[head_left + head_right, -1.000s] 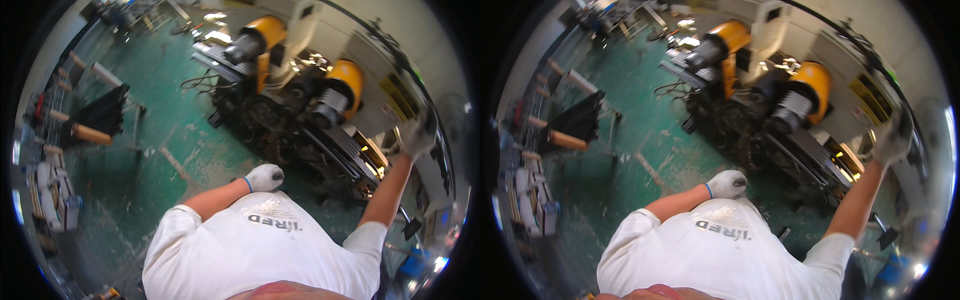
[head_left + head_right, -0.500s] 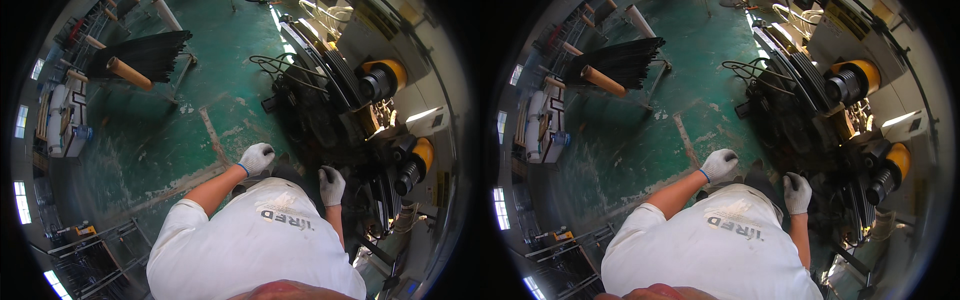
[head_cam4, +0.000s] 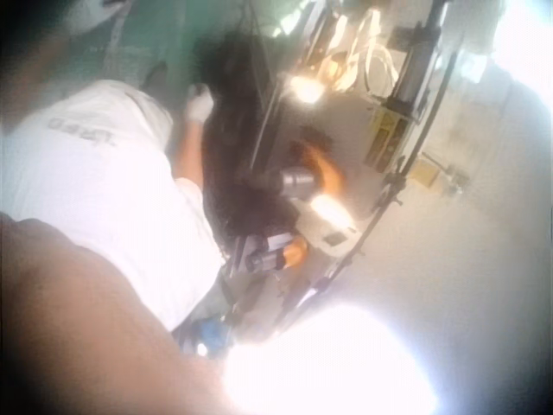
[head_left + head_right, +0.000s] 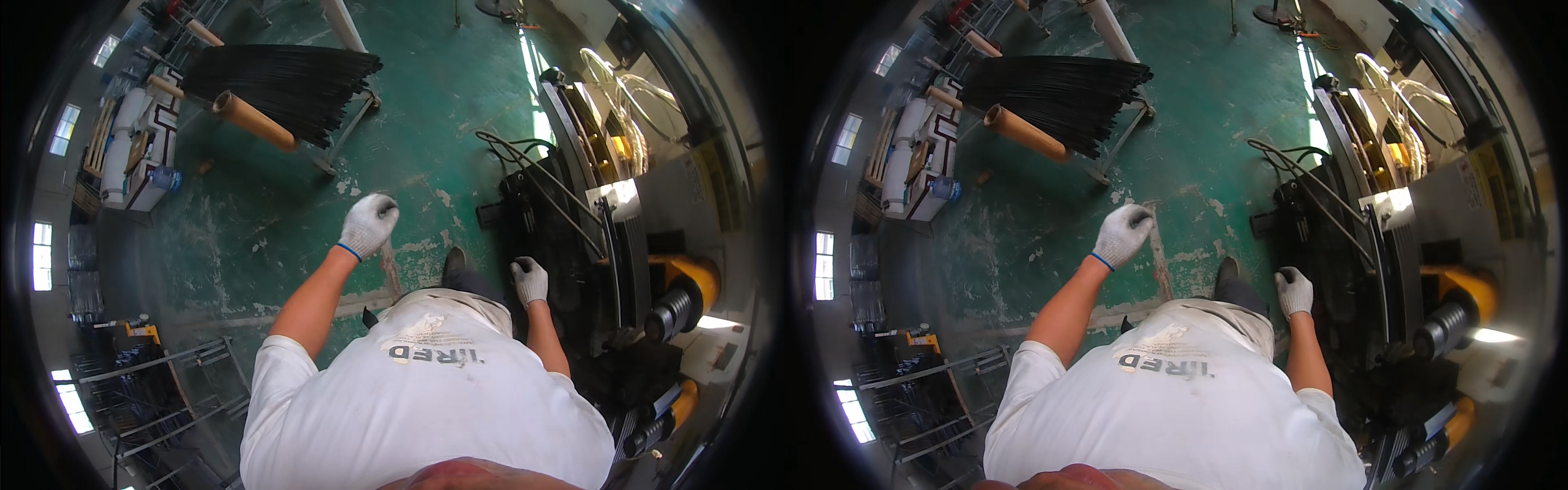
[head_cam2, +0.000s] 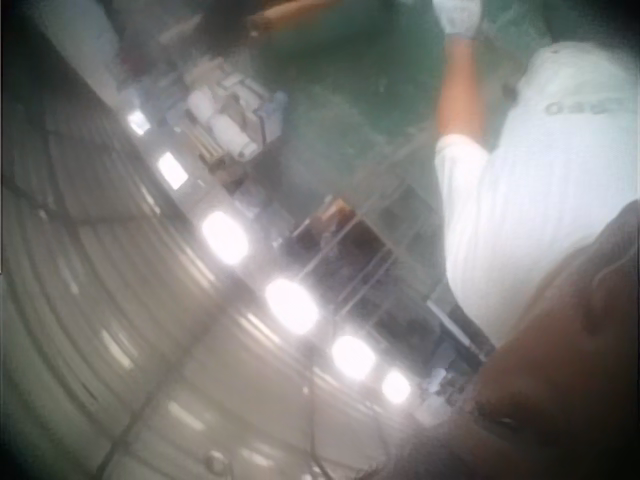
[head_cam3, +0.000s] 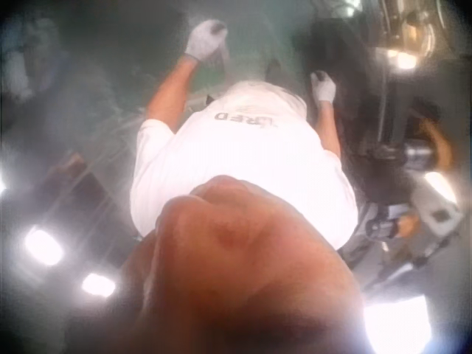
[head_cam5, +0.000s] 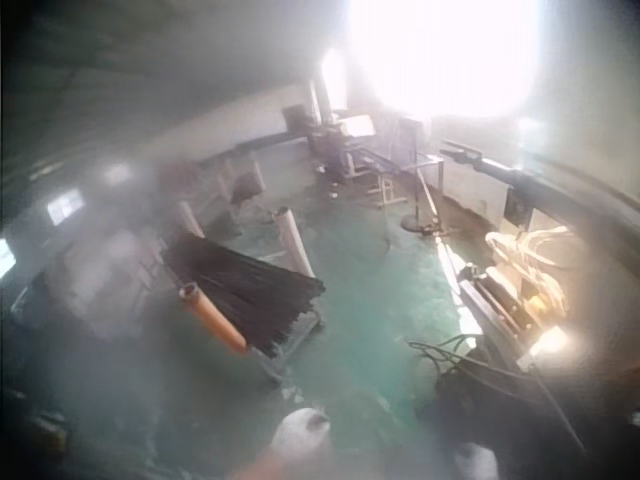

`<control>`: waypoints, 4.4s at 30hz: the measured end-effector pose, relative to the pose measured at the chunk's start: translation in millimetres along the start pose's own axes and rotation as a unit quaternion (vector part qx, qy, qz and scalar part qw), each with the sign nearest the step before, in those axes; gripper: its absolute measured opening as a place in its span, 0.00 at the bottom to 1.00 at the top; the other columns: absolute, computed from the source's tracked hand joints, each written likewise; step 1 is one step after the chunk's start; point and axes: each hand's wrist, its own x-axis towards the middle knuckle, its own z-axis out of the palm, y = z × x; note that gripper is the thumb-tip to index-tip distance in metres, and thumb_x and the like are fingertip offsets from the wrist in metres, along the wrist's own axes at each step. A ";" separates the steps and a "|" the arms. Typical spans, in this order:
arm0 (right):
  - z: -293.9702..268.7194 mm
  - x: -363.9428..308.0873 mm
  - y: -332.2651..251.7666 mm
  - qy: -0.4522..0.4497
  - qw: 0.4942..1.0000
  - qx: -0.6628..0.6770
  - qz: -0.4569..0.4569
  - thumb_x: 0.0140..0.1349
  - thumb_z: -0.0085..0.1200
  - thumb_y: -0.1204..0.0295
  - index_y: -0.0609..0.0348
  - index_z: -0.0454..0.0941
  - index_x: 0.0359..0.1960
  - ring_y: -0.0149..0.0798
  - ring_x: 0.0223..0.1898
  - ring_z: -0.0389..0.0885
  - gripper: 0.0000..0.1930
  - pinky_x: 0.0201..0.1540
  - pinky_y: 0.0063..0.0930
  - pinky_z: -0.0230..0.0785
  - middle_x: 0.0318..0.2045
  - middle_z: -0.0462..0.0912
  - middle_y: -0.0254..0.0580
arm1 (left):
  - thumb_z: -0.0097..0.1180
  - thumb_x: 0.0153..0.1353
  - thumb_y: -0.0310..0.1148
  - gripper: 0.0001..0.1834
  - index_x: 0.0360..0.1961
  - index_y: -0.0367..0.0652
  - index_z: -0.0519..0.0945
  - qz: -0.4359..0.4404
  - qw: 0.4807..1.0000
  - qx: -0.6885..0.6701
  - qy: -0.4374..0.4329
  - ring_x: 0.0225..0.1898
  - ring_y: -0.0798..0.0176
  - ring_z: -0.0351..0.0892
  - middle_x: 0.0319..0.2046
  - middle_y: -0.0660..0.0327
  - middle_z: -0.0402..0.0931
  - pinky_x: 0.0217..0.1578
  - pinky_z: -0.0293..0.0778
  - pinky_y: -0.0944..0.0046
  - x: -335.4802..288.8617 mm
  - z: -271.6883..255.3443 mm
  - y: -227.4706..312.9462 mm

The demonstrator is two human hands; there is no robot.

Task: The person takes a long metal rod from a pile, feeds it into a specialized bending machine to shape it, and then places the shaped rod onto a rack.

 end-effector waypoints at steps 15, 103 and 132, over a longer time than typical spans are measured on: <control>210.6 268.5 -365.0 -0.101 0.959 -0.066 -0.256 0.67 0.68 0.58 0.55 0.90 0.51 0.56 0.46 0.92 0.17 0.50 0.46 0.84 0.42 0.93 0.50 | 0.66 0.68 0.33 0.12 0.46 0.37 0.88 -0.060 0.928 0.201 0.309 0.51 0.44 0.86 0.45 0.48 0.87 0.55 0.81 0.51 218.2 -276.0 -252.4; 46.5 150.4 -416.8 -0.026 0.867 -0.496 -0.027 0.61 0.72 0.55 0.55 0.81 0.32 0.62 0.34 0.85 0.17 0.40 0.56 0.78 0.28 0.85 0.53 | 0.54 0.81 0.49 0.19 0.46 0.44 0.81 -0.374 0.444 -0.810 0.080 0.48 0.48 0.84 0.43 0.51 0.85 0.59 0.80 0.42 477.3 -198.3 -471.5; 76.8 -50.0 -244.0 0.416 0.280 0.865 0.038 0.68 0.59 0.80 0.61 0.79 0.46 0.56 0.52 0.86 0.07 0.64 0.61 0.79 0.46 0.86 0.52 | 0.62 0.77 0.30 0.08 0.50 0.40 0.79 -0.136 0.610 -0.725 -0.289 0.40 0.56 0.79 0.37 0.60 0.80 0.59 0.77 0.48 322.0 -91.4 -41.8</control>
